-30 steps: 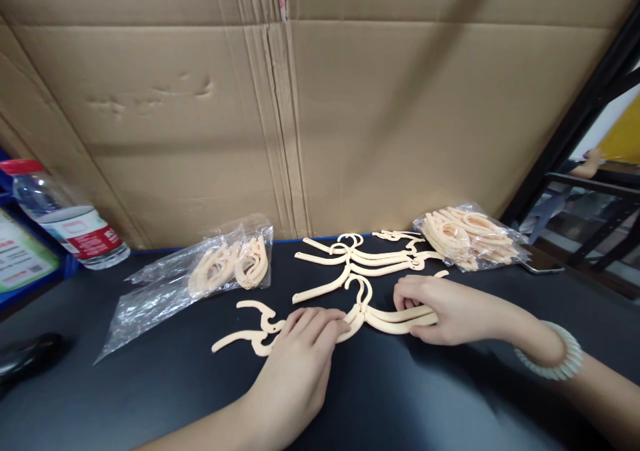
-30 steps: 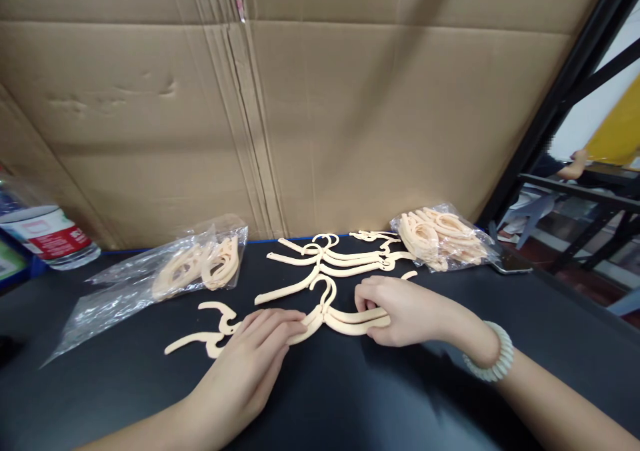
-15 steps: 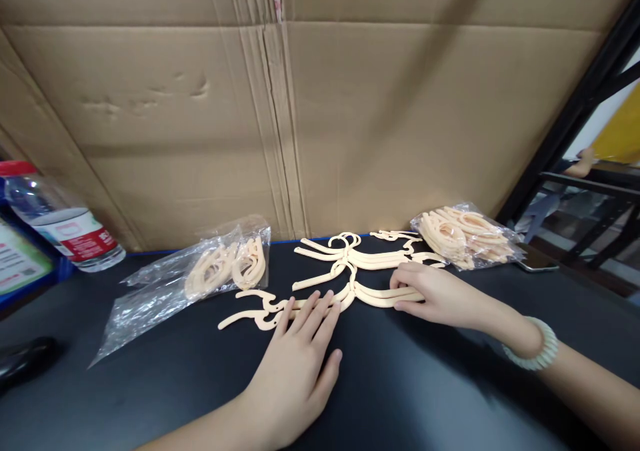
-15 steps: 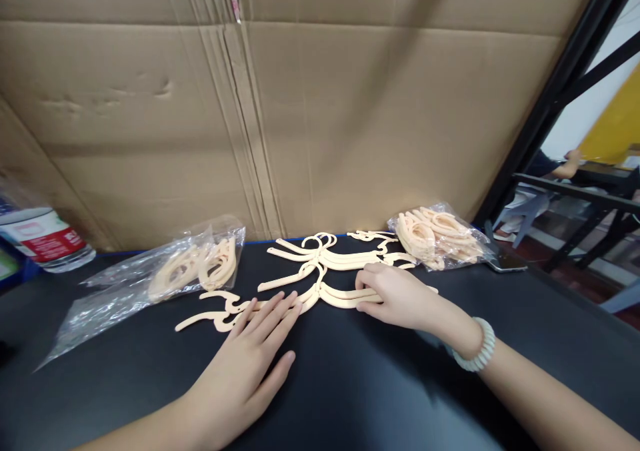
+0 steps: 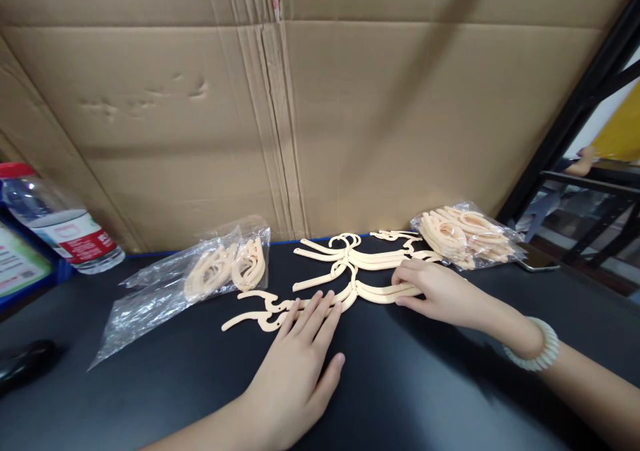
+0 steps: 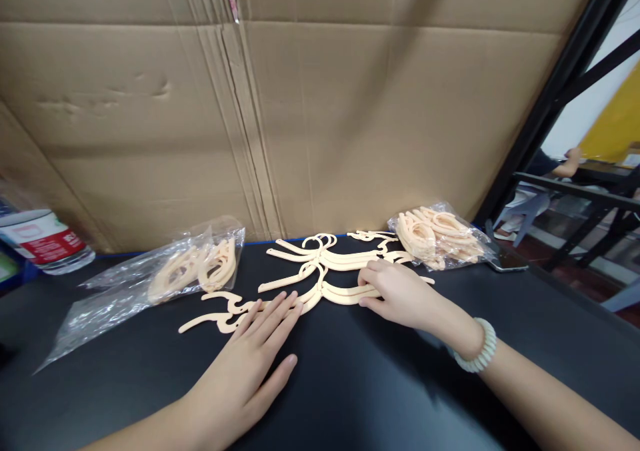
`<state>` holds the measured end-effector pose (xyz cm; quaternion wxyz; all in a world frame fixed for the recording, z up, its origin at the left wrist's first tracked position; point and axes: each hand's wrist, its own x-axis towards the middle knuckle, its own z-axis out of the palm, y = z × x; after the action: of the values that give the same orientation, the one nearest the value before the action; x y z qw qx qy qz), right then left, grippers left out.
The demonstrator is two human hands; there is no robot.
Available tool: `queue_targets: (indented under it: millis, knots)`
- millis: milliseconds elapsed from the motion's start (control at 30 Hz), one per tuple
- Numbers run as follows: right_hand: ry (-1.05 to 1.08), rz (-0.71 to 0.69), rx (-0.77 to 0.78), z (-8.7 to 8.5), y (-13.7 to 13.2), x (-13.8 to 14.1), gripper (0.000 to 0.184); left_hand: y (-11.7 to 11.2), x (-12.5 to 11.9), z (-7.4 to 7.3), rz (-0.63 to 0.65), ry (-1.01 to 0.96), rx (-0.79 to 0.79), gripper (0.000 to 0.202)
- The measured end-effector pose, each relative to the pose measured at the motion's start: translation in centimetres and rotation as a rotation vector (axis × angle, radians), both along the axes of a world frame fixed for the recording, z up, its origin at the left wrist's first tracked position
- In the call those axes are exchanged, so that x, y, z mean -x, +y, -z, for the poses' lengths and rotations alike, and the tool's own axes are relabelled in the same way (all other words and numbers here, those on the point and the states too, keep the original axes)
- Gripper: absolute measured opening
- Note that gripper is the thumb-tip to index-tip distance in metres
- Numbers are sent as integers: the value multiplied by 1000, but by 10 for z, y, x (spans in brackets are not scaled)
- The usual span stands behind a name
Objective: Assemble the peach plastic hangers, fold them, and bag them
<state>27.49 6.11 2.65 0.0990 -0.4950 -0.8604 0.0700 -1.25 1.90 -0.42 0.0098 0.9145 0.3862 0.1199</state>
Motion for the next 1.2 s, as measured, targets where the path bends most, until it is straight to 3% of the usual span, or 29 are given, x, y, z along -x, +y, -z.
queue_targets:
  millis: [233, 533, 933, 1200]
  knots:
    - [22, -7, 4, -1, 0, 1, 8, -2, 1, 0, 81, -55, -10, 57]
    - [48, 48, -35, 2, 6, -3, 21, -6, 2, -7, 332, -61, 67, 50]
    - [124, 72, -234, 3, 21, -21, 16, -4, 0, -9, 334, -127, 126, 53]
    - [164, 220, -391, 2, 39, -50, 19, -3, 0, -11, 331, -104, 132, 50]
